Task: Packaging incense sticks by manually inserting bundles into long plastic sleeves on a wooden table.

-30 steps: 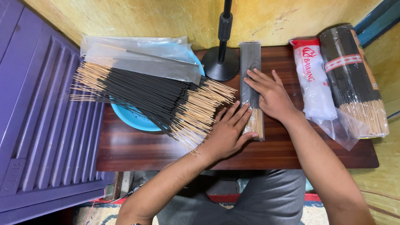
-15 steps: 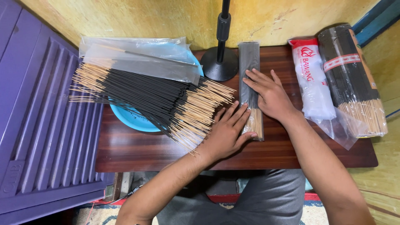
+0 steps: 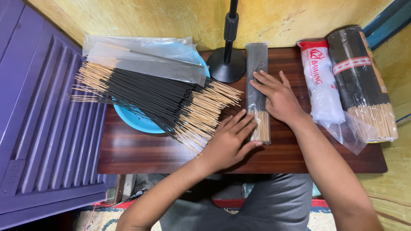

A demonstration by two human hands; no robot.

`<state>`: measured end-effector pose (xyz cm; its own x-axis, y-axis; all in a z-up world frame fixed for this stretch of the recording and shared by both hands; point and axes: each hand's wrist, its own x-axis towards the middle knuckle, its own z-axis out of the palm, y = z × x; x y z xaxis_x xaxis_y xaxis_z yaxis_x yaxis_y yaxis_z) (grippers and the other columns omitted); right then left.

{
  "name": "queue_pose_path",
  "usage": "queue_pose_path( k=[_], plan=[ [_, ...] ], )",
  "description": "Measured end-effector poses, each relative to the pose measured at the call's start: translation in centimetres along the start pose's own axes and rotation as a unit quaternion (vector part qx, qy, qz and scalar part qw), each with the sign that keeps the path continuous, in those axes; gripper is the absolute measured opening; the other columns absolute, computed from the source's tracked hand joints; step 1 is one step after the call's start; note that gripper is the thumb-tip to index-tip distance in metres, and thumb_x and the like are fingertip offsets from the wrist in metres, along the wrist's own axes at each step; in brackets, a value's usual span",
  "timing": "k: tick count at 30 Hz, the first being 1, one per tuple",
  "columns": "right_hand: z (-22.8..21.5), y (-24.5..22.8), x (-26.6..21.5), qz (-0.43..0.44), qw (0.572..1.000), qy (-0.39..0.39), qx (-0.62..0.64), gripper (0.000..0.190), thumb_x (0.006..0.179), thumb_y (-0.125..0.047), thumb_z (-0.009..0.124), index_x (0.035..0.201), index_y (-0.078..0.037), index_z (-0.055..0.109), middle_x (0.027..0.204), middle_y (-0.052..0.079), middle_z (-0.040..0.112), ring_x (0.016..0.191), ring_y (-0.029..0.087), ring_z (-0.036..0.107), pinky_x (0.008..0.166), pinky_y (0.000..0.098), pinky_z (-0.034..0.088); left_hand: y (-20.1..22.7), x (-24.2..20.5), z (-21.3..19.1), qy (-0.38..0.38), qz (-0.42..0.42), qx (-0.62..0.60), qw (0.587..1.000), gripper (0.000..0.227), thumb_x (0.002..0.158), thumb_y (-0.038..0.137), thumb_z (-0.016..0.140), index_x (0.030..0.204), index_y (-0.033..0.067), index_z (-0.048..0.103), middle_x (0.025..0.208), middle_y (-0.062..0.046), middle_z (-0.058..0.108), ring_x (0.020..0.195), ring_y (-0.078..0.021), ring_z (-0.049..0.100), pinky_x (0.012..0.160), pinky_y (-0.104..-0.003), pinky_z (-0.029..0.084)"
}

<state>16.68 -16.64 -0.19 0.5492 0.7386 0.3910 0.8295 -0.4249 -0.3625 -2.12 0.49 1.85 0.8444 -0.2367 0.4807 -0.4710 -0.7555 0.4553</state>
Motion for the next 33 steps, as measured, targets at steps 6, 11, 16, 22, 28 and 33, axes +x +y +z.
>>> queue_pose_path(
  k=[6, 11, 16, 22, 28, 33],
  plan=[
    [0.2, 0.0, -0.1, -0.01, 1.0, 0.003, -0.003, 0.071, 0.081, 0.021, 0.048, 0.141, -0.014, 0.066, 0.158, 0.011, 0.053, 0.148, 0.033, 0.043, 0.123, 0.0648, 0.013, 2.0, -2.9, -1.8, 0.015, -0.039, -0.117, 0.992, 0.046, 0.099, 0.034, 0.066, 0.133, 0.0032, 0.065, 0.138, -0.023, 0.064, 0.138, -0.0458, 0.054, 0.107, -0.055, 0.05],
    [1.0, 1.4, -0.4, -0.036, 0.999, 0.004, -0.009, 0.073, 0.079, 0.018, 0.049, 0.143, -0.015, 0.063, 0.159, 0.013, 0.052, 0.15, 0.033, 0.043, 0.124, 0.0623, 0.017, 4.6, -5.0, -5.4, 0.113, -0.066, -0.21, 0.969, 0.026, 0.099, 0.015, 0.069, 0.119, -0.0017, 0.069, 0.118, -0.022, 0.073, 0.109, -0.0396, 0.071, 0.094, -0.047, 0.058],
    [1.0, 1.2, -0.7, -0.052, 0.999, 0.003, -0.004, 0.076, 0.078, 0.02, 0.048, 0.145, -0.012, 0.062, 0.161, 0.016, 0.05, 0.152, 0.034, 0.043, 0.124, 0.063, 0.019, 5.1, -8.0, -7.5, 0.224, -0.185, -0.194, 0.937, 0.02, 0.101, 0.013, 0.064, 0.084, 0.0061, 0.073, 0.078, -0.002, 0.074, 0.068, -0.0116, 0.068, 0.069, -0.025, 0.054],
    [1.2, 1.2, -0.8, -0.058, 0.998, 0.011, -0.01, 0.078, 0.074, 0.019, 0.048, 0.145, -0.01, 0.065, 0.16, 0.017, 0.053, 0.151, 0.037, 0.047, 0.126, 0.0619, 0.02, 6.0, -9.8, -8.3, 0.249, -0.184, -0.264, 0.914, 0.019, 0.101, 0.014, 0.061, 0.091, 0.0017, 0.071, 0.08, -0.007, 0.074, 0.067, -0.0148, 0.069, 0.062, -0.024, 0.053],
    [1.2, 1.0, -0.9, -0.055, 0.998, 0.02, -0.009, 0.077, 0.075, 0.019, 0.046, 0.144, -0.007, 0.065, 0.16, 0.02, 0.055, 0.151, 0.039, 0.047, 0.125, 0.0651, 0.023, 7.3, -10.0, -8.9, 0.241, -0.076, -0.277, 0.927, 0.014, 0.099, 0.004, 0.064, 0.089, -0.004, 0.069, 0.073, -0.01, 0.065, 0.052, -0.0138, 0.048, 0.048, -0.024, 0.039],
    [1.3, 1.3, -1.0, -0.054, 0.998, 0.026, -0.012, 0.076, 0.075, 0.019, 0.047, 0.143, -0.01, 0.066, 0.16, 0.017, 0.054, 0.15, 0.037, 0.048, 0.126, 0.0599, 0.022, 4.5, -11.9, -11.3, 0.376, -0.228, 0.034, 0.897, 0.019, 0.1, 0.011, 0.062, 0.081, 0.0068, 0.061, 0.062, 0.001, 0.05, 0.053, -0.0097, 0.041, 0.051, -0.025, 0.032]
  ],
)
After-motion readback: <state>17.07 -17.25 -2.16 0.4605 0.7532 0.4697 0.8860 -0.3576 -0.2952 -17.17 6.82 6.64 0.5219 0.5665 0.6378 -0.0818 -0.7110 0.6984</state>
